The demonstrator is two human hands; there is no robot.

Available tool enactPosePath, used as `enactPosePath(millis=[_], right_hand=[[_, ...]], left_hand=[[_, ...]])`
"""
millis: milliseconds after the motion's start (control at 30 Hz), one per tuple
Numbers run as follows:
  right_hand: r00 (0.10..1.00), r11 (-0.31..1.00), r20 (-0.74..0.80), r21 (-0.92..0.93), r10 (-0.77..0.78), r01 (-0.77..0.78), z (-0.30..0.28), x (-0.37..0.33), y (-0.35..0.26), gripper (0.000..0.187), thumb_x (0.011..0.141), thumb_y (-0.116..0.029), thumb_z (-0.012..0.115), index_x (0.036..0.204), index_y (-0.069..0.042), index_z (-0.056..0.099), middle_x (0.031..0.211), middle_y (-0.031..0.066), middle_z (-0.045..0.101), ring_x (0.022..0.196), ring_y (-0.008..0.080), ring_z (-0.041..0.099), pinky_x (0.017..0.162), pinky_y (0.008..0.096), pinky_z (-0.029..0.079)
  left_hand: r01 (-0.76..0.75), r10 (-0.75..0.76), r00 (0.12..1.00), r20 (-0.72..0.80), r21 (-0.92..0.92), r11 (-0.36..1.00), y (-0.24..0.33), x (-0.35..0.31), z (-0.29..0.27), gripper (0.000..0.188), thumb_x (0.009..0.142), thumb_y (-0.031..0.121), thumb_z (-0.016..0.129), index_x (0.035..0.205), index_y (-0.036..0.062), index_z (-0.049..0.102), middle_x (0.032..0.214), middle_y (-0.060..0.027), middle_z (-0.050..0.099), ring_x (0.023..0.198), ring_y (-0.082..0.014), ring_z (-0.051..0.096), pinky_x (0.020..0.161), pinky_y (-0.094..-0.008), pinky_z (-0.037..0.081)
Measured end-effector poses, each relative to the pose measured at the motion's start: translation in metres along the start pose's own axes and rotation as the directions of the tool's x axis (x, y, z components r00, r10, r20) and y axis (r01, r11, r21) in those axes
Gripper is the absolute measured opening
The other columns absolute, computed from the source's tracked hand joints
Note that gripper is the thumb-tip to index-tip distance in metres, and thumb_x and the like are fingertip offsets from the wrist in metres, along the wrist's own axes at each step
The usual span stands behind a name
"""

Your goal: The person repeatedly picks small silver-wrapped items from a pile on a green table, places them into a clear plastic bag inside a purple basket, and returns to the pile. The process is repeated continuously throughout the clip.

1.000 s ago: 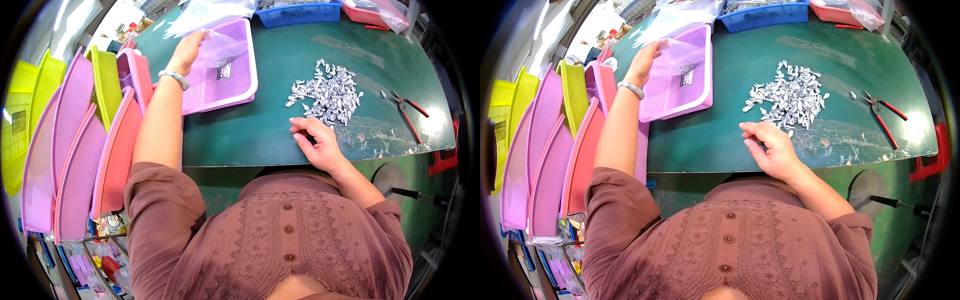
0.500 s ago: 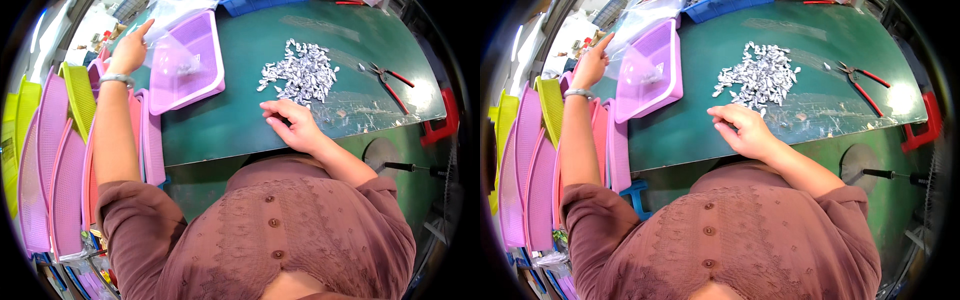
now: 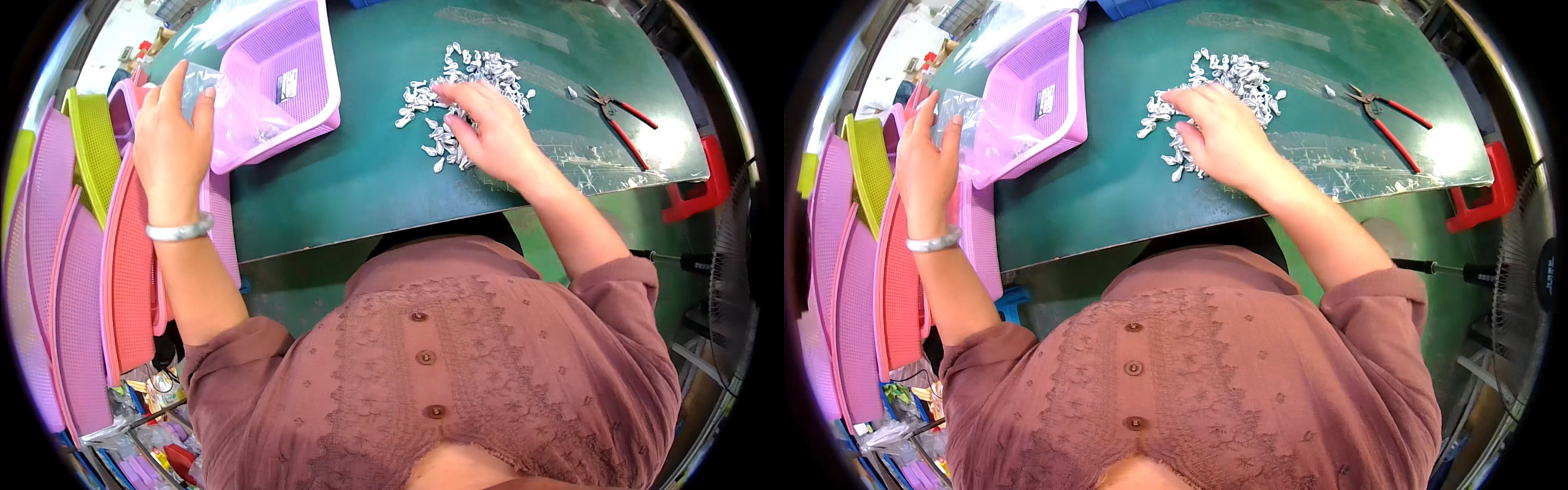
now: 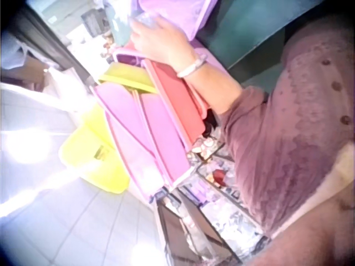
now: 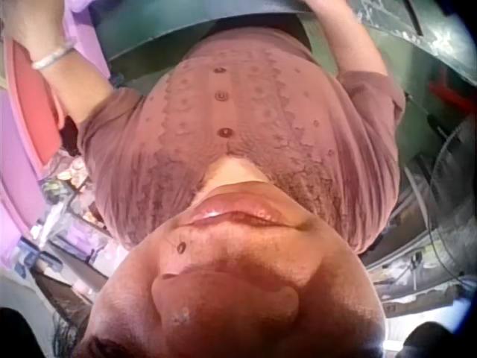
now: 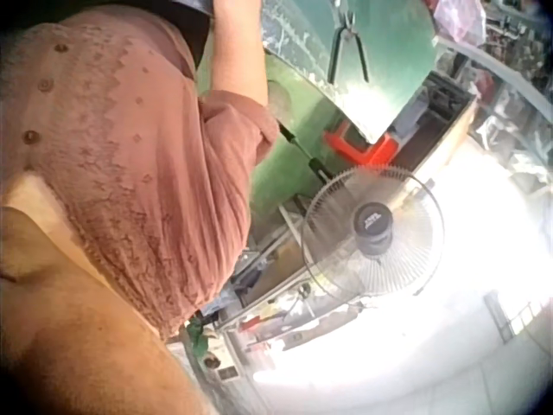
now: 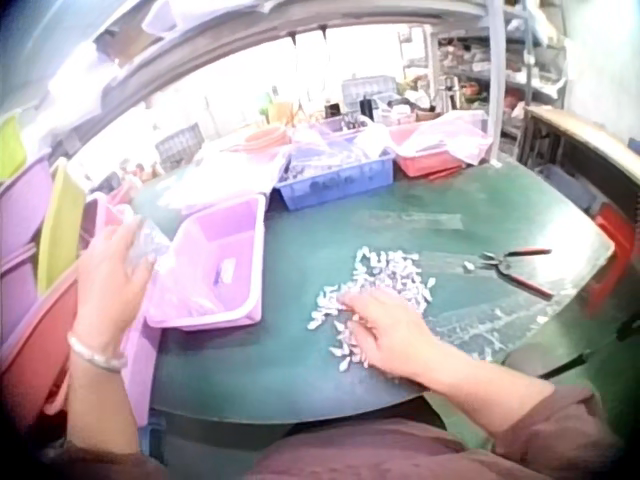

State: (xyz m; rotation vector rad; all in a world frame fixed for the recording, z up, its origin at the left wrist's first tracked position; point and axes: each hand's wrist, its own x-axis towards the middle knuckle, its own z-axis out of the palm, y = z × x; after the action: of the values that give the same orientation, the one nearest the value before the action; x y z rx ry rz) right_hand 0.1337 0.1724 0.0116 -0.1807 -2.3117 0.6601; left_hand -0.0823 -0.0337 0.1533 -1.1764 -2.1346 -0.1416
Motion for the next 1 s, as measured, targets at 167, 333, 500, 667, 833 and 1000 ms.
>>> enactPosePath(millis=[167,333,500,667,833,1000], right_hand=[[0.967,0.965,0.236,-0.215,-0.095,0.148,0.012,0.031,0.014,0.041,0.073,-0.004,0.057,0.113,-0.003,0.048,0.099,0.0139,0.057,0.096,0.0297,0.052,0.084,0.0378,0.041],[0.888,0.975,0.459,-0.178,-0.034,0.13,0.033,0.044,0.014,0.045,0.073,-0.003,0.058,0.116,-0.004,0.046,0.103,0.0137,0.056,0.1,0.0302,0.051,0.087,0.0375,0.04],[0.845,0.984,0.512,0.006,-0.156,0.179,0.041,0.042,0.007,0.044,0.069,-0.001,0.059,0.112,-0.005,0.05,0.098,0.0127,0.058,0.095,0.0294,0.052,0.083,0.0376,0.042],[0.847,0.991,0.514,0.085,-0.132,0.103,0.038,0.04,0.005,0.045,0.068,0.0,0.059,0.112,-0.004,0.051,0.093,0.0102,0.058,0.089,0.0265,0.053,0.08,0.0358,0.042],[0.857,0.992,0.503,0.104,-0.113,0.069,0.035,0.037,0.008,0.047,0.068,-0.001,0.059,0.114,-0.005,0.05,0.091,0.0098,0.058,0.086,0.0254,0.052,0.077,0.0352,0.043],[0.849,0.986,0.516,0.161,-0.113,0.033,0.032,0.037,0.014,0.046,0.068,0.0,0.059,0.113,-0.006,0.052,0.086,0.0082,0.059,0.083,0.024,0.053,0.075,0.0344,0.044]], left_hand=[[-0.117,0.132,0.991,-0.023,-0.626,0.771,0.059,-0.041,0.019,0.022,0.077,0.005,0.061,0.098,0.002,0.059,0.077,-0.0047,0.055,0.063,-0.011,0.051,0.053,-0.0213,0.041],[0.098,0.152,0.95,0.271,-0.725,0.682,0.106,-0.073,0.073,0.036,0.071,0.008,0.064,0.105,0.0011,0.055,0.08,-0.0082,0.055,0.056,-0.0141,0.049,0.054,-0.0262,0.042],[0.229,0.091,0.92,0.38,-0.713,0.663,0.115,-0.078,0.098,0.034,0.069,0.01,0.067,0.099,0.0011,0.053,0.083,-0.0085,0.054,0.059,-0.0156,0.05,0.057,-0.0283,0.043],[0.266,0.085,0.914,0.397,-0.743,0.614,0.117,-0.079,0.099,0.026,0.068,0.01,0.067,0.088,0.0023,0.053,0.08,-0.0073,0.053,0.062,-0.0166,0.051,0.058,-0.0284,0.044],[0.195,0.143,0.918,0.371,-0.734,0.65,0.119,-0.08,0.099,0.02,0.069,0.009,0.066,0.086,0.0044,0.055,0.078,-0.0064,0.052,0.061,-0.0179,0.051,0.058,-0.0283,0.044],[0.216,0.136,0.917,0.376,-0.752,0.623,0.119,-0.081,0.101,0.018,0.069,0.006,0.064,0.085,0.0033,0.055,0.076,-0.0072,0.052,0.062,-0.0181,0.053,0.059,-0.0278,0.044]])
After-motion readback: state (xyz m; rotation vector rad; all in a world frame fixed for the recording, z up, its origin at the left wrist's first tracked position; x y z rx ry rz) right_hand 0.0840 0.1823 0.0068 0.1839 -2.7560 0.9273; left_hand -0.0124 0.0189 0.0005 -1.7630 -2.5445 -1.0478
